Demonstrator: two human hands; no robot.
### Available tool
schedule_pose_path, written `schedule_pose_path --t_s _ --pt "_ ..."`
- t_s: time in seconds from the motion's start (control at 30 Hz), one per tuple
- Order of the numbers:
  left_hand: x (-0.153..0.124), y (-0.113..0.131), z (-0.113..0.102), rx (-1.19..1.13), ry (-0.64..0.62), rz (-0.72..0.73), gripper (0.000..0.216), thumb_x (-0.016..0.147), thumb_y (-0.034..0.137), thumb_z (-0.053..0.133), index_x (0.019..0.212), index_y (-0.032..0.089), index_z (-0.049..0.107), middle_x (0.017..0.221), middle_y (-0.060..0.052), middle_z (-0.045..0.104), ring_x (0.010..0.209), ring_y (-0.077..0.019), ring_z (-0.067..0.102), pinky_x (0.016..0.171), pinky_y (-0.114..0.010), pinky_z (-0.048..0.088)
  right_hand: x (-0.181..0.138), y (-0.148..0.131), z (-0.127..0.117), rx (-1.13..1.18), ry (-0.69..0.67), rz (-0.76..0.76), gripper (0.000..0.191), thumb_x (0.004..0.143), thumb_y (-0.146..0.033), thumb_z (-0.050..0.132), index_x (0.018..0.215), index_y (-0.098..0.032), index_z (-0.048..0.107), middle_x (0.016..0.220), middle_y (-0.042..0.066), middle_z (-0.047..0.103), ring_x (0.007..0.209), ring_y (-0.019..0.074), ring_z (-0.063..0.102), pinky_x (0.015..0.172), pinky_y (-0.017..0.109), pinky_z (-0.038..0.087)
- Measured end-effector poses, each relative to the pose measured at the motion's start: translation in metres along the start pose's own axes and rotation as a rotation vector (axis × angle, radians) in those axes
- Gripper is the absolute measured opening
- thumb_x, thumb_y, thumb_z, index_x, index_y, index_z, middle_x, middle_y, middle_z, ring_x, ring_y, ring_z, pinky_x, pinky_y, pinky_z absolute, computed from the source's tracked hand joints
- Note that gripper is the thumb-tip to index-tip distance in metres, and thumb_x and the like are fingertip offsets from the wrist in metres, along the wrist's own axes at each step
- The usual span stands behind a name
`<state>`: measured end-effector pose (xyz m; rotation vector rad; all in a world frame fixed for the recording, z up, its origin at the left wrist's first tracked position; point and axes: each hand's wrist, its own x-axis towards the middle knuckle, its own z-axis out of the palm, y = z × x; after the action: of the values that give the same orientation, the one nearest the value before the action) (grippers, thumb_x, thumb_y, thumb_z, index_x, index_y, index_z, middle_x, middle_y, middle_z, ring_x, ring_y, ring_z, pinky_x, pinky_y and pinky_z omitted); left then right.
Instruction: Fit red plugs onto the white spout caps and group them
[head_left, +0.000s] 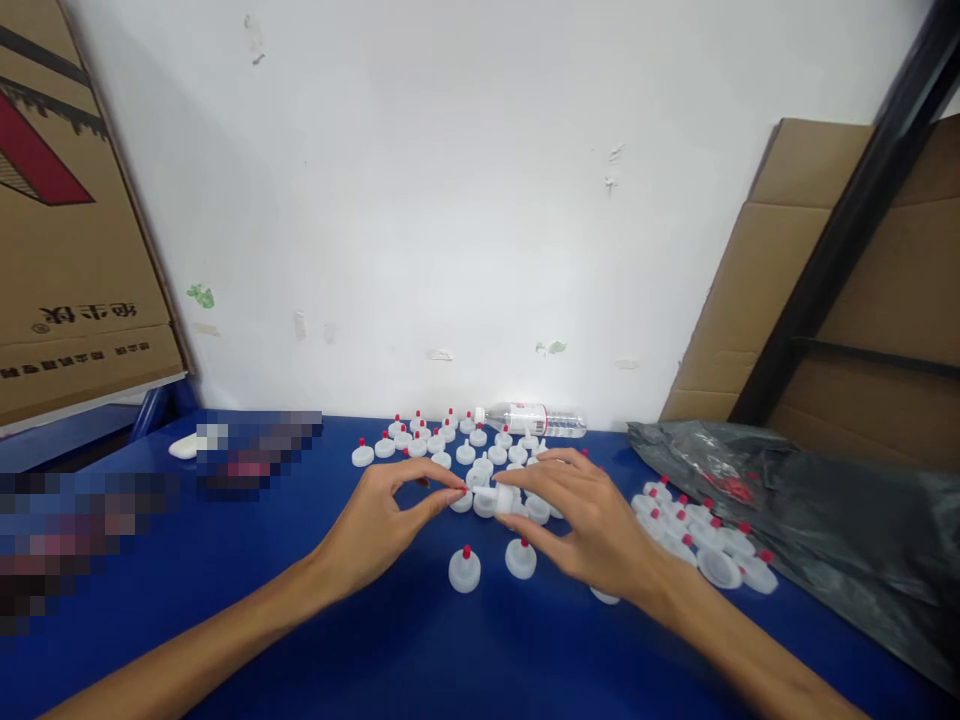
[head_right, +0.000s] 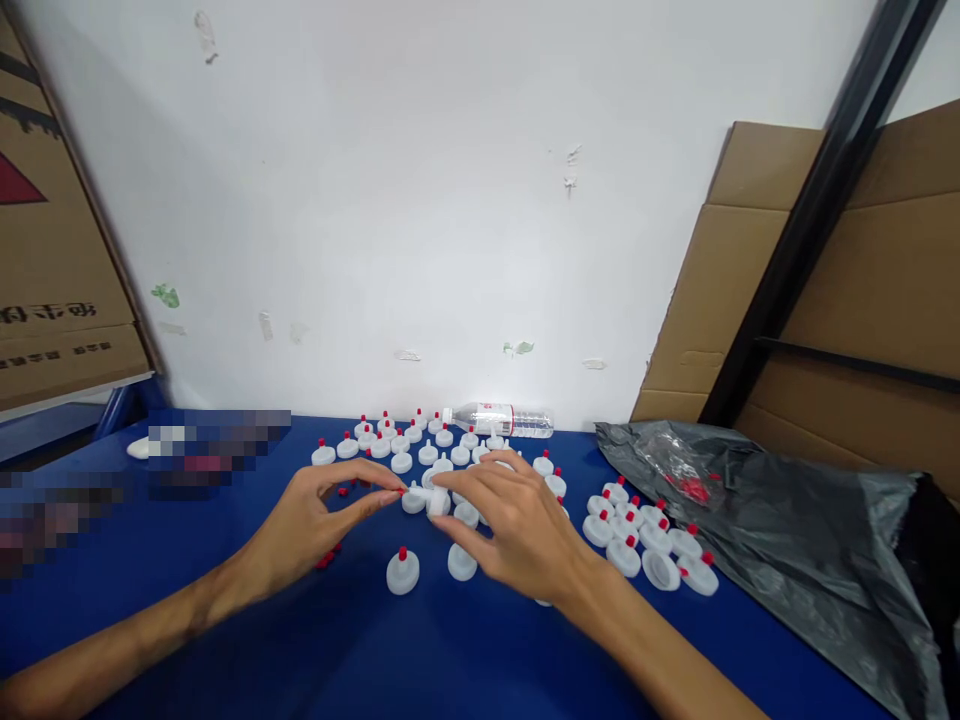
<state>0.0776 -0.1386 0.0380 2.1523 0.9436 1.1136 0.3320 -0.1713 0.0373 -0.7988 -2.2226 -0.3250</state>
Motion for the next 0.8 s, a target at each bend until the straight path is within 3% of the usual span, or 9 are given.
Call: schedule_pose_path --t_s 0.13,0.4,0.67,0.8 --pt "-0.004 0.000 0.006 -0.138 -0.006 -0.009 0.015 0.091 0.036 0.070 0.092 0.024 0.079 0.095 -0.002 0.078 0.092 -0.0205 0.071 0.085 -0.030 0.053 0.000 -0.006 0.004 0.022 0.046 -0.006 0.032 0.095 -0.028 0.069 0.125 -0.021 0.061 0.105 0.006 0.077 0.092 0.0214 0.071 0.086 0.039 0.051" --pt "-0.005 0.002 0.007 -0.142 0.083 -0.007 0.012 0.090 0.033 0.072 0.091 0.023 0.080 0.092 -0.001 0.078 0.088 -0.0197 0.070 0.081 -0.029 0.053 0.001 -0.007 0.001 0.044 0.072 -0.022 0.032 0.093 -0.026 0.071 0.124 -0.020 0.062 0.106 0.005 0.077 0.093 0.0217 0.072 0.084 0.040 0.053" --pt "-0.002 -0.001 0.005 -0.096 0.024 0.019 0.012 0.090 0.032 0.072 0.097 0.024 0.079 0.091 -0.001 0.076 0.084 -0.0181 0.068 0.080 -0.029 0.051 -0.003 -0.008 0.006 0.071 0.104 -0.093 0.038 0.094 -0.020 0.069 0.131 -0.018 0.060 0.115 0.008 0.076 0.097 0.0194 0.073 0.084 0.035 0.059" --pt "-0.003 -0.010 0.006 0.037 -0.086 0.137 0.016 0.098 0.031 0.064 0.108 0.025 0.075 0.096 -0.001 0.073 0.090 -0.0176 0.064 0.083 -0.030 0.049 -0.004 -0.010 0.009 0.083 0.087 -0.114 0.038 0.096 -0.018 0.067 0.133 -0.016 0.059 0.118 0.010 0.075 0.101 0.0196 0.073 0.086 0.035 0.060"
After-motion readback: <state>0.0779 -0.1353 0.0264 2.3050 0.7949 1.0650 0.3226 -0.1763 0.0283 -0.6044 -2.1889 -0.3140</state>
